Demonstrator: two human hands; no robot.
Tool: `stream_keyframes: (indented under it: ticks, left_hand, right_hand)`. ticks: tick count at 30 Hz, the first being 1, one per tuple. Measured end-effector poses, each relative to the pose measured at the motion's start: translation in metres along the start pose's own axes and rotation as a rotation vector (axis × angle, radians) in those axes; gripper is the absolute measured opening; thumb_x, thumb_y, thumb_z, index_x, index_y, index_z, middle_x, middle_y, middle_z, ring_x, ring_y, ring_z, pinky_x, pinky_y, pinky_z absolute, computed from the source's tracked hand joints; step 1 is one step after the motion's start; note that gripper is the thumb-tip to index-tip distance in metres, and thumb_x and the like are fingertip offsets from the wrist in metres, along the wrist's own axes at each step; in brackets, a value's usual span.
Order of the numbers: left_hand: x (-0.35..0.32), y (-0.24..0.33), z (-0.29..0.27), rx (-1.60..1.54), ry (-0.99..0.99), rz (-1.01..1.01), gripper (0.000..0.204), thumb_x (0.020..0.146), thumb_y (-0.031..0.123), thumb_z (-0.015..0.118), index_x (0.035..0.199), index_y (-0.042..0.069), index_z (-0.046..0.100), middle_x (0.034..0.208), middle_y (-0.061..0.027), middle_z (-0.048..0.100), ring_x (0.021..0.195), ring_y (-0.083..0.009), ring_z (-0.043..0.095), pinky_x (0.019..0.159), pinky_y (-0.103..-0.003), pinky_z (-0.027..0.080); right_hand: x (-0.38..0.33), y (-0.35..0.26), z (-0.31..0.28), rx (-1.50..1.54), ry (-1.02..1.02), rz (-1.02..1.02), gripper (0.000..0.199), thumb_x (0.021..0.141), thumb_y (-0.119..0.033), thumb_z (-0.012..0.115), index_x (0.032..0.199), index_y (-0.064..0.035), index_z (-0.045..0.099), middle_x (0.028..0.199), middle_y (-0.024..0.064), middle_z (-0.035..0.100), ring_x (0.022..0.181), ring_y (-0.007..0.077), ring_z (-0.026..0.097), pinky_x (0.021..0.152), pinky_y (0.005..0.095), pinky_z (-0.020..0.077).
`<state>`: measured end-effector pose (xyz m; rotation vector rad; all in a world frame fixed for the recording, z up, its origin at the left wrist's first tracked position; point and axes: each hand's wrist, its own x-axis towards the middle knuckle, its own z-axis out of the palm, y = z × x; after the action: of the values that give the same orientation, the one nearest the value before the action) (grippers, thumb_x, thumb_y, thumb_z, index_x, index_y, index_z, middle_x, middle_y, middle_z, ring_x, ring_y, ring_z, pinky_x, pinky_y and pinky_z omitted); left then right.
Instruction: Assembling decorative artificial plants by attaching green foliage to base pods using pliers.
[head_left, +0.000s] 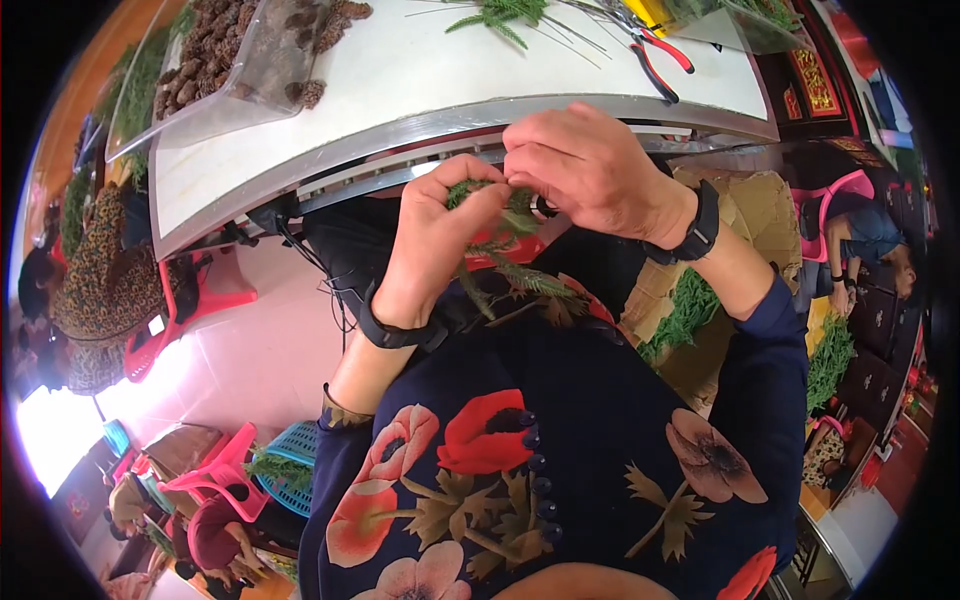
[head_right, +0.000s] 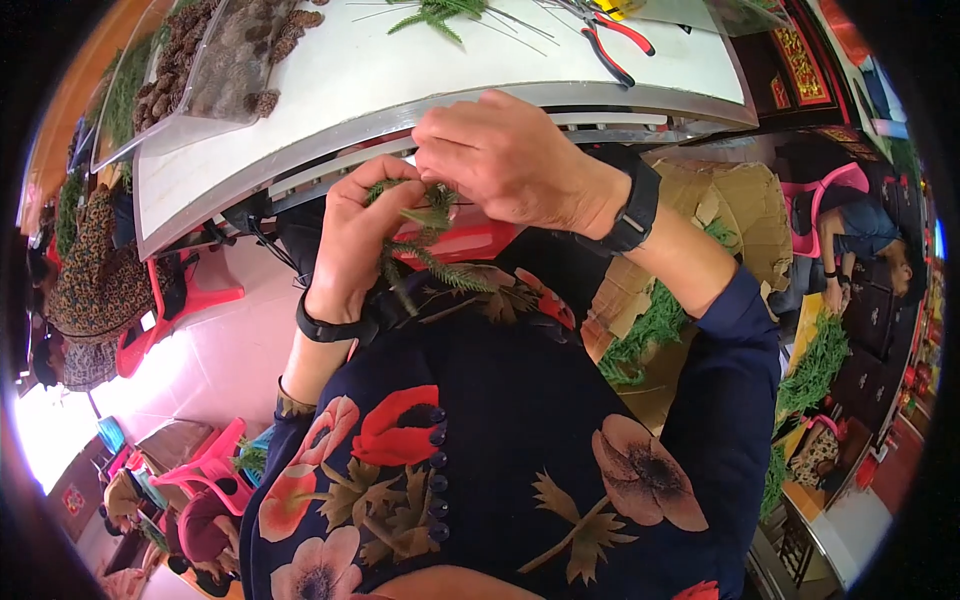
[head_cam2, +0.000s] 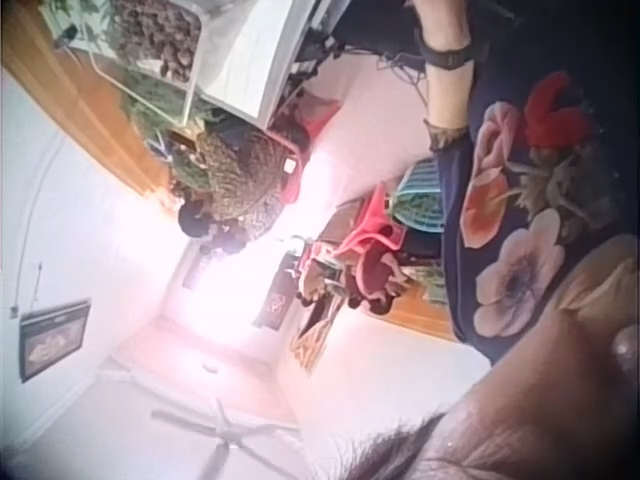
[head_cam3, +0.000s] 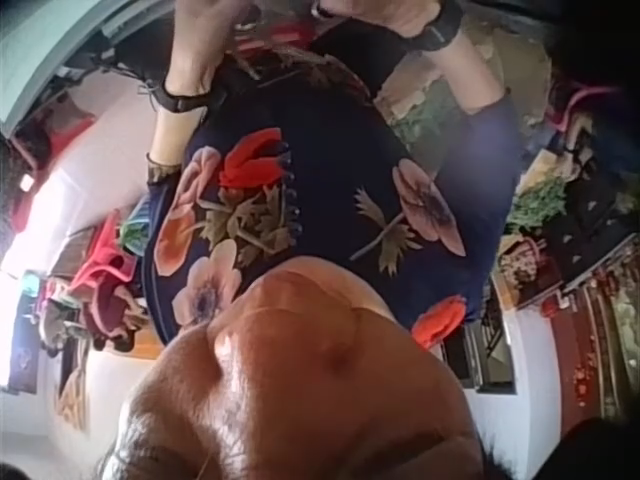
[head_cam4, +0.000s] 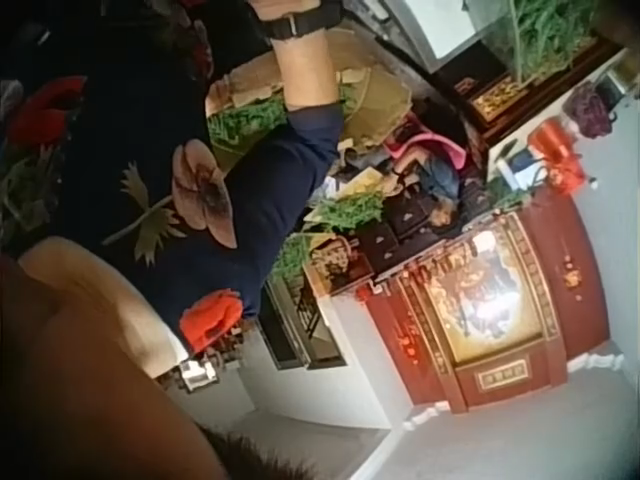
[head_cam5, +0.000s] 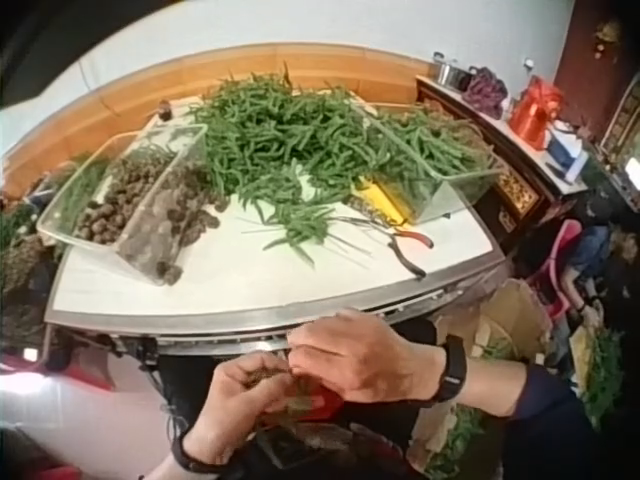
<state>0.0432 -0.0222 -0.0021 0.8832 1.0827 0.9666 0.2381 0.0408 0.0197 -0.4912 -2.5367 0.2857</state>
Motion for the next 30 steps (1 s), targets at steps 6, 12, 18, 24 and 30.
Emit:
stream_keyframes:
  ticks: [6, 12, 18, 24, 30]
  left_hand:
    - [0.003, -0.005, 0.005, 0.959, 0.266, 0.757, 0.006, 0.082, 0.006, 0.064, 0.087, 0.003, 0.064, 0.065, 0.0029, 0.057, 0.059, -0.0047, 0.051, 0.052, -0.023, 0.041]
    - [0.000, 0.005, -0.009, -0.043, 0.057, -0.012, 0.008, 0.084, 0.005, 0.063, 0.088, -0.001, 0.066, 0.067, 0.0028, 0.059, 0.058, -0.0031, 0.049, 0.054, -0.018, 0.039]
    - [-0.003, 0.009, -0.008, -0.171, 0.009, -0.099, 0.006, 0.084, 0.004, 0.062, 0.086, 0.001, 0.067, 0.069, 0.0027, 0.060, 0.060, -0.0028, 0.051, 0.053, -0.018, 0.038]
    - [-0.007, -0.003, 0.002, 0.647, 0.235, 0.439, 0.006, 0.082, 0.005, 0.065, 0.084, 0.000, 0.066, 0.069, 0.0034, 0.060, 0.062, -0.0025, 0.053, 0.054, -0.020, 0.041]
    - [0.000, 0.002, -0.008, -0.031, 0.090, -0.017, 0.008, 0.084, 0.004, 0.061, 0.088, 0.000, 0.066, 0.068, 0.0012, 0.058, 0.059, -0.0034, 0.050, 0.052, -0.018, 0.036]
  right_hand:
    - [0.001, -0.006, 0.010, 0.601, -0.172, 0.712, 0.021, 0.085, -0.014, 0.069, 0.097, -0.0008, 0.059, 0.081, 0.0074, 0.059, 0.060, 0.0142, 0.053, 0.056, 0.0297, 0.0443]
    - [0.010, -0.008, -0.006, 0.288, 0.010, 0.241, 0.030, 0.078, -0.015, 0.074, 0.104, -0.0066, 0.060, 0.092, 0.0041, 0.061, 0.075, 0.0174, 0.058, 0.069, 0.0312, 0.0447]
    - [0.008, -0.004, -0.001, 0.063, -0.006, 0.083, 0.024, 0.076, -0.015, 0.074, 0.096, -0.0099, 0.062, 0.093, 0.0028, 0.060, 0.083, 0.0218, 0.059, 0.076, 0.0317, 0.0412]
    - [0.009, -0.016, 0.006, 0.497, -0.213, 0.690, 0.016, 0.082, -0.011, 0.070, 0.092, -0.0034, 0.060, 0.091, 0.0039, 0.062, 0.068, 0.0145, 0.056, 0.060, 0.0270, 0.0420]
    - [0.007, -0.008, 0.001, 0.230, 0.043, 0.293, 0.023, 0.080, -0.009, 0.070, 0.102, -0.0066, 0.063, 0.098, 0.0039, 0.060, 0.072, 0.0162, 0.058, 0.068, 0.0288, 0.0446]
